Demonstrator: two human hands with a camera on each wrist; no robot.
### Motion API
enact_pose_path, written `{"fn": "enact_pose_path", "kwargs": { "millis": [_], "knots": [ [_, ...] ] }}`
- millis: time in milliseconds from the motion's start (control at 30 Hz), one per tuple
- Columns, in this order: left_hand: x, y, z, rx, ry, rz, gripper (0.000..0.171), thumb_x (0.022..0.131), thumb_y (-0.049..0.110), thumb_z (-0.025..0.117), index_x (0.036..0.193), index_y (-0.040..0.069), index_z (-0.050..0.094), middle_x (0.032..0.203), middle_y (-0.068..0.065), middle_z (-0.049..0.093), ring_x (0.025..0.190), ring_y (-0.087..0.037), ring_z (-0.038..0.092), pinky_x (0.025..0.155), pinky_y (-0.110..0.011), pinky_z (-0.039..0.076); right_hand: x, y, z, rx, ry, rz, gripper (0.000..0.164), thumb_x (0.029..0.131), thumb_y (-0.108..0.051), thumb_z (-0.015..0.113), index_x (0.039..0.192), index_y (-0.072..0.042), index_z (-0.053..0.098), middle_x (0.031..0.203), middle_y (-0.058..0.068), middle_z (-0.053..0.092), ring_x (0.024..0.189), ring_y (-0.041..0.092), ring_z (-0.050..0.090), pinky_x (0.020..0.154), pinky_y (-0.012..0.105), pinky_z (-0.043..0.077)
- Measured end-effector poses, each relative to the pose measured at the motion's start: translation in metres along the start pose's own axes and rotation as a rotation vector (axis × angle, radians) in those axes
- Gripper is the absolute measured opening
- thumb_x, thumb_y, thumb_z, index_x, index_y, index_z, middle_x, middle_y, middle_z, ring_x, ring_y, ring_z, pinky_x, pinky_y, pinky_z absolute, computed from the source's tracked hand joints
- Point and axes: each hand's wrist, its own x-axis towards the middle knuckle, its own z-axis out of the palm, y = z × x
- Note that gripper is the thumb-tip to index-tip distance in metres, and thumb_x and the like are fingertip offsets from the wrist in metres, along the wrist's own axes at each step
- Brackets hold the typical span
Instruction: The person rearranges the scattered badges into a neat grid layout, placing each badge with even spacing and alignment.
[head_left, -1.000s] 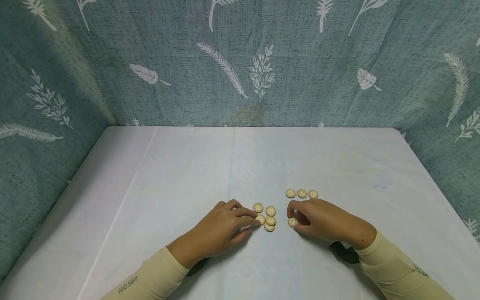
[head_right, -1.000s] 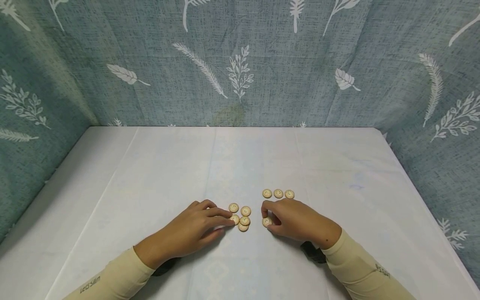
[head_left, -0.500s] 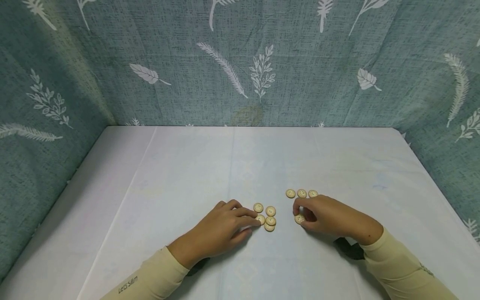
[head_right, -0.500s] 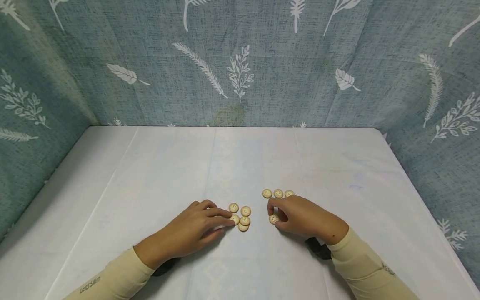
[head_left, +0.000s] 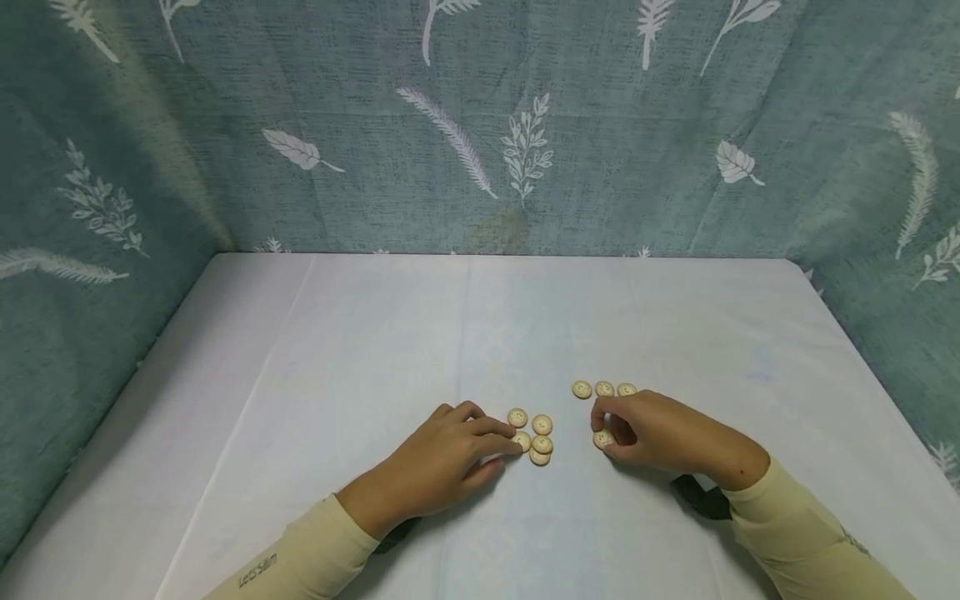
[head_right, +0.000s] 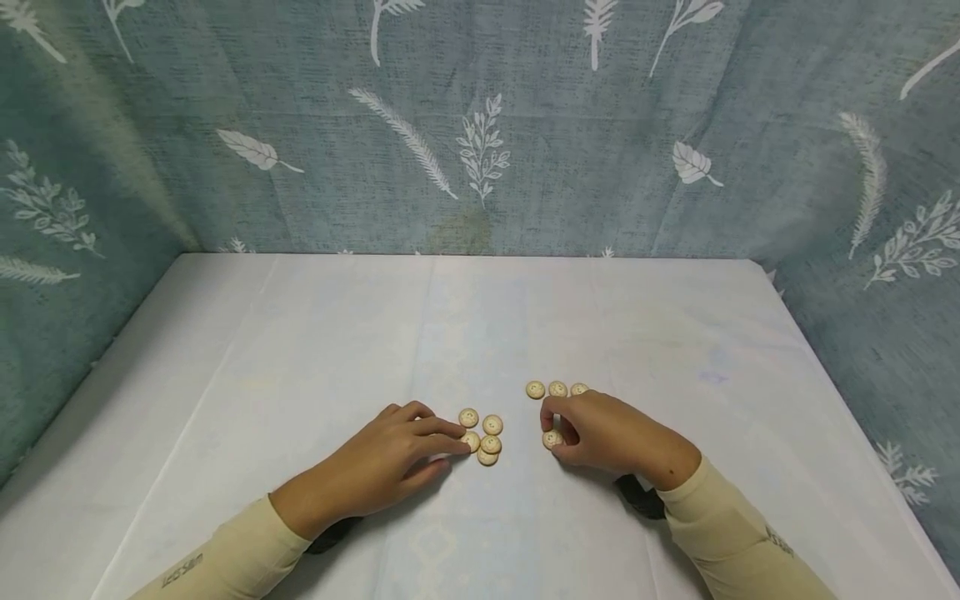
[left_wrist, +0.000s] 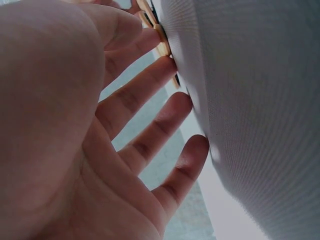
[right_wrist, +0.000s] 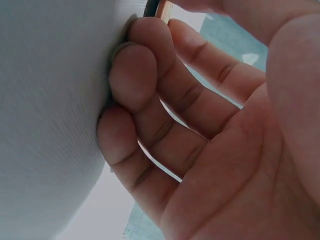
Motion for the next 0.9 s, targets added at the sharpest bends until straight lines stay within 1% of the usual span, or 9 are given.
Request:
{"fn": "enact_pose_path", "kwargs": {
  "millis": [133,233,367,533,667,900],
  "knots": [
    [0.000,0.000,0.000,0.003,-0.008,-0.006,0.023,0.098,0.030,0.063,0.119,0.032,0.073,0.126,0.015,0.068,0.112,-0.011,0.058,0.085,-0.036,0.043,-0.001,0.001,0.000,0.011,0.003,-0.014,0.017,0.086,-0.009,0.073,0.095,-0.018,0.061,0.067,-0.013,0.050,0.063,-0.002,0.046,0.059,0.020,0.042],
    [0.000,0.000,0.000,0.004,-0.009,-0.011,0.023,0.098,0.031,0.064,0.119,0.032,0.073,0.126,0.015,0.068,0.112,-0.011,0.058,0.085,-0.036,0.043,0.000,0.002,0.000,0.021,0.001,-0.010,0.017,0.086,-0.010,0.073,0.094,-0.019,0.061,0.067,-0.014,0.050,0.063,-0.002,0.046,0.060,0.020,0.042],
    [0.000,0.000,0.000,0.002,-0.005,-0.003,0.023,0.098,0.031,0.064,0.119,0.031,0.073,0.126,0.014,0.068,0.112,-0.011,0.058,0.085,-0.036,0.045,0.000,0.002,0.000,0.024,-0.003,-0.005,0.016,0.086,-0.011,0.073,0.094,-0.018,0.061,0.067,-0.014,0.051,0.063,-0.002,0.047,0.060,0.020,0.043],
    [0.002,0.001,-0.001,0.006,0.004,0.005,0.023,0.098,0.030,0.064,0.119,0.031,0.073,0.126,0.014,0.068,0.112,-0.011,0.058,0.084,-0.036,0.044,-0.001,0.004,-0.002,0.016,0.016,-0.011,0.017,0.086,-0.010,0.073,0.093,-0.018,0.061,0.067,-0.013,0.050,0.062,-0.002,0.046,0.059,0.020,0.042],
    [0.002,0.001,-0.001,0.003,-0.002,0.007,0.023,0.098,0.030,0.064,0.119,0.031,0.073,0.126,0.014,0.068,0.112,-0.011,0.058,0.084,-0.035,0.043,-0.003,0.005,-0.003,0.016,0.020,-0.017,0.017,0.086,-0.010,0.073,0.094,-0.018,0.061,0.067,-0.013,0.050,0.063,-0.002,0.045,0.059,0.020,0.041],
    [0.001,0.002,0.000,-0.001,-0.005,0.000,0.023,0.098,0.030,0.064,0.118,0.031,0.073,0.126,0.015,0.068,0.112,-0.011,0.058,0.084,-0.035,0.043,-0.006,0.011,-0.007,0.028,0.019,0.020,0.018,0.086,-0.009,0.072,0.095,-0.020,0.060,0.066,-0.014,0.051,0.061,-0.002,0.047,0.059,0.020,0.043]
  ]
}}
